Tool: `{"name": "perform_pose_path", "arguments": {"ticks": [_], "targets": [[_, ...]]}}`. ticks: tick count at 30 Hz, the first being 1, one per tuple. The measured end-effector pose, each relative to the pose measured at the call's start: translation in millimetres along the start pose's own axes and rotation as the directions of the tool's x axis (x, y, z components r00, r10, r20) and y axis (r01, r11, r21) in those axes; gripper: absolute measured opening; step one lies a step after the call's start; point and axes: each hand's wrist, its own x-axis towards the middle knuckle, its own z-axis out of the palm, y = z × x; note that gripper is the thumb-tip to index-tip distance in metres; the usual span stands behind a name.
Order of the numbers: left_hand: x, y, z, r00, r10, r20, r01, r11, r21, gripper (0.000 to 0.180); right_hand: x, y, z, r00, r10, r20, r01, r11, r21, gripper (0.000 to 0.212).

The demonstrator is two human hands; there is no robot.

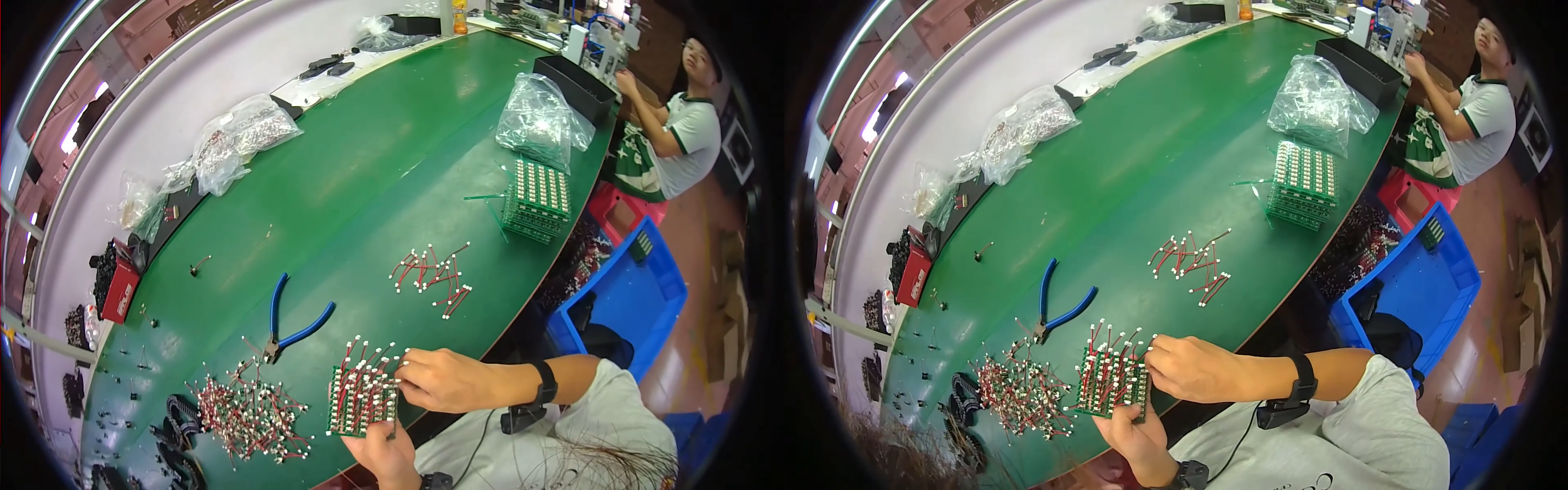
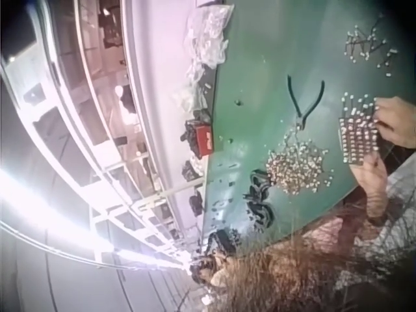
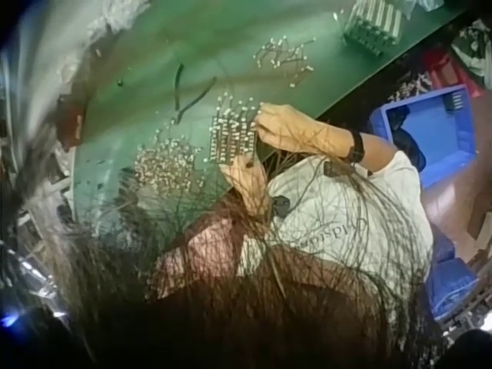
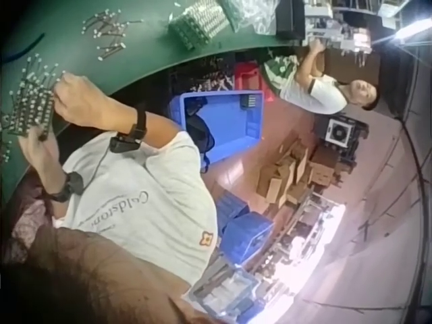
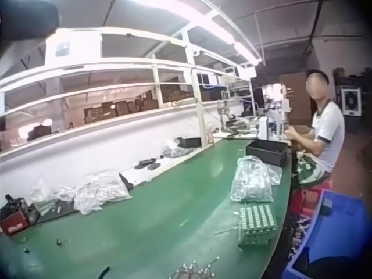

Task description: The person picks up a green circuit board and inserts small white components with wires into it by hand. After filling the board, they set it down and pick up a new circuit board to repeat the process.

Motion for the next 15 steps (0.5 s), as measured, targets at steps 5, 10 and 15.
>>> {"name": "perform_pose_path", "arguments": {"ticks": [5,10,15], "targets": [[2,-3,-12,1.000,0.011,-0.009,-0.011,1.000,-0.001,0.074,5,-5,1,0.999,-0.039,0.023,0.041,0.993,-0.107,0.014],[0,2,8,0.995,0.084,0.058,-0.093,0.982,0.167,0.091,9,-13,2,0.991,-0.055,0.122,0.092,0.942,-0.322,0.012],[5,2,-5,0.992,0.046,0.120,-0.063,0.988,0.142,0.093,11,-16,-3,0.977,-0.029,0.210,0.115,0.906,-0.408,0.011]]}}
